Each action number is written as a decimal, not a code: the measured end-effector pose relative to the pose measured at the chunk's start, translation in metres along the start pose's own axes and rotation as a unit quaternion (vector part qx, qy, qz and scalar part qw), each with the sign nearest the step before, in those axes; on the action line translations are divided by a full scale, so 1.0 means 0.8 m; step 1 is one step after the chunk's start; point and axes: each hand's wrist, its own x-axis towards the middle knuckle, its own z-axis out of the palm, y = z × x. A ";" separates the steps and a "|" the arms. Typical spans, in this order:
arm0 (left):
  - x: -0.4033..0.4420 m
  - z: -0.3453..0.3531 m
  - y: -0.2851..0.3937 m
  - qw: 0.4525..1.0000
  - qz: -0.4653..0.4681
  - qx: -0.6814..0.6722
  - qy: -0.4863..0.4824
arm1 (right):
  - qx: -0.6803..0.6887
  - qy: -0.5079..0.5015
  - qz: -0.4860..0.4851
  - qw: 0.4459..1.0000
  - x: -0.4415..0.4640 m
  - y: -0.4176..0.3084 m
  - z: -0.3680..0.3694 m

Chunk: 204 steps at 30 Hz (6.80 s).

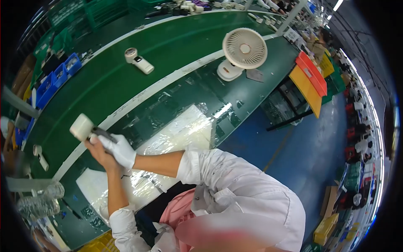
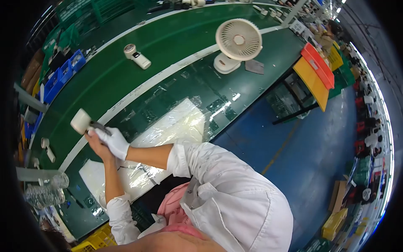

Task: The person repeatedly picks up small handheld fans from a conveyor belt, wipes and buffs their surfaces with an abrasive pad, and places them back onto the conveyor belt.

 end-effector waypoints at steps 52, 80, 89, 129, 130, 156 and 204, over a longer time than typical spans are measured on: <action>0.148 -0.202 -0.008 0.963 -0.148 -0.178 0.137 | -0.171 -0.052 0.074 0.981 0.022 -0.002 -0.033; 0.251 0.205 -0.107 0.837 -0.155 0.520 -0.063 | -0.039 0.420 -0.193 0.886 0.096 -0.082 -0.120; 0.177 0.058 0.001 0.959 -0.259 -0.032 -0.113 | 0.369 0.128 0.010 0.921 0.111 -0.085 -0.149; 0.012 -0.035 0.059 0.946 -0.238 -0.052 -0.212 | 0.306 -0.061 0.041 0.949 0.073 -0.053 -0.098; 0.013 -0.034 0.058 0.949 -0.231 -0.054 -0.208 | 0.300 -0.008 0.021 0.954 0.077 -0.053 -0.101; 0.003 -0.032 0.056 0.948 -0.098 0.222 -0.205 | 0.049 -0.057 0.007 0.997 0.077 -0.050 -0.068; 0.065 -0.081 0.048 0.936 -0.125 -0.326 0.039 | -0.528 -0.224 -0.296 0.763 0.016 0.010 0.005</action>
